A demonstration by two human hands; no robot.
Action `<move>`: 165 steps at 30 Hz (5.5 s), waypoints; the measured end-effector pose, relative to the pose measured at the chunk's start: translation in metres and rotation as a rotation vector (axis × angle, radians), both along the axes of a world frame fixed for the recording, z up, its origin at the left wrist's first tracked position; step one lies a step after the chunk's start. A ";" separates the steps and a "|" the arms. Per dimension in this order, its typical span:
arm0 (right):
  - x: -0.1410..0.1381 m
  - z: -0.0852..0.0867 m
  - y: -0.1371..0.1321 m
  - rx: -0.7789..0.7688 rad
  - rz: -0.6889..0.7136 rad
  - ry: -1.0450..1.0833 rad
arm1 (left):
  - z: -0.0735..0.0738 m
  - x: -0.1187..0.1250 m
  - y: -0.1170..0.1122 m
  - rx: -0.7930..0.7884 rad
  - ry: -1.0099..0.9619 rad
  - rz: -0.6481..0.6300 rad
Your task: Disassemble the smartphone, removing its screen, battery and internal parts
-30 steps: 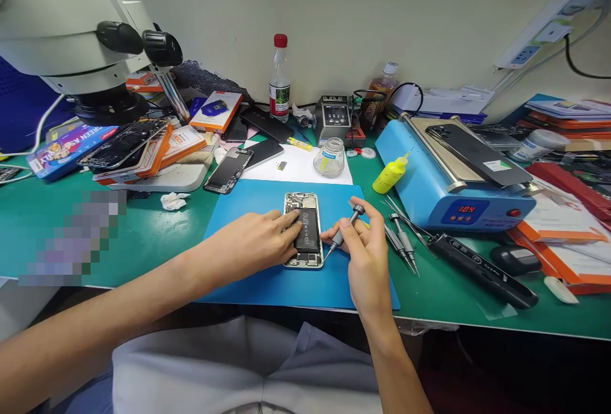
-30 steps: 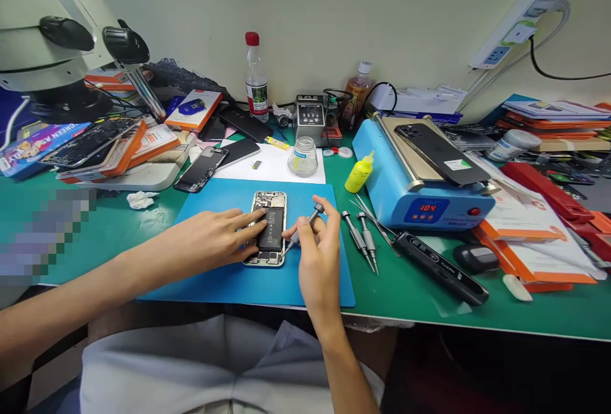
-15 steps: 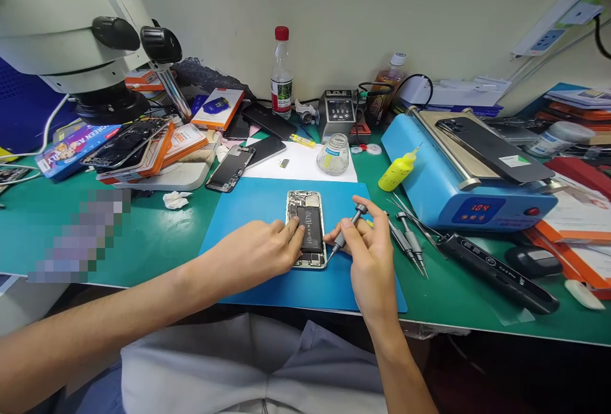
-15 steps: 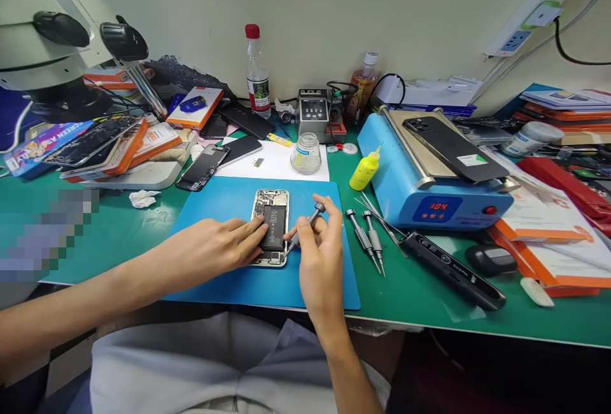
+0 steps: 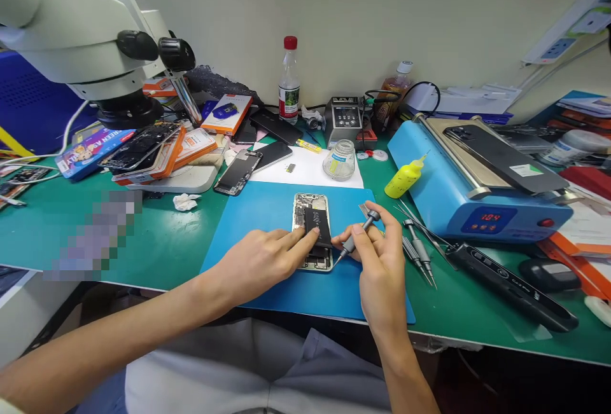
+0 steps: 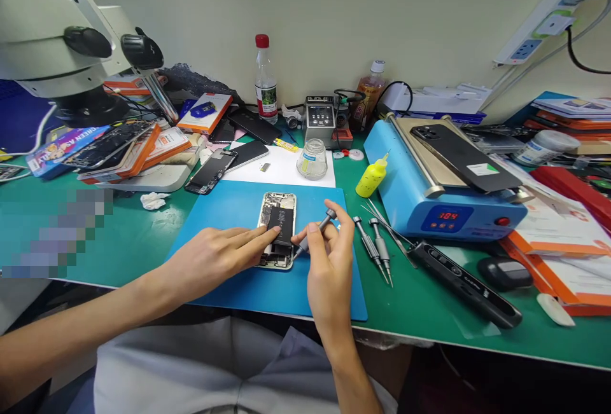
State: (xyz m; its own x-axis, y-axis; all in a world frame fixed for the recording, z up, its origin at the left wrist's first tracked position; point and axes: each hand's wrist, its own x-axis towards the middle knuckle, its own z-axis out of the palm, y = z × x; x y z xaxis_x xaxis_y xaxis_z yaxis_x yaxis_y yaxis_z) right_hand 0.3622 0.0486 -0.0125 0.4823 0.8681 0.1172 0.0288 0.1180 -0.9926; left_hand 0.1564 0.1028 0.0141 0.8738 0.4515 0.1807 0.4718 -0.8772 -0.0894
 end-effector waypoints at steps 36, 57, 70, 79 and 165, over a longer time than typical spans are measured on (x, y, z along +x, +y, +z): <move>-0.020 -0.003 0.003 0.347 0.133 -0.800 | -0.029 -0.141 -0.026 -0.047 -0.144 0.622; -0.018 -0.002 0.001 0.309 0.150 -0.776 | -0.022 -0.166 0.003 -0.261 -0.297 0.649; -0.014 0.001 0.002 0.429 0.247 -0.887 | -0.004 -0.044 -0.020 -0.401 -0.484 0.256; -0.012 -0.005 0.001 0.378 0.165 -0.835 | 0.000 -0.022 0.007 -0.335 -0.315 0.347; -0.013 -0.009 -0.010 0.383 0.024 -0.918 | -0.030 0.004 -0.011 -0.563 -0.609 0.278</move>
State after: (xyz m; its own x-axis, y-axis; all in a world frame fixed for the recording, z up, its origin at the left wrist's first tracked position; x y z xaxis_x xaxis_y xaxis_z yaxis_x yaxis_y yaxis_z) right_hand 0.3495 0.0381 -0.0218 0.0465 0.7019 0.7107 0.7601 0.4368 -0.4811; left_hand 0.1607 0.0920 -0.0159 0.5429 0.7964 0.2666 0.4997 -0.5614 0.6596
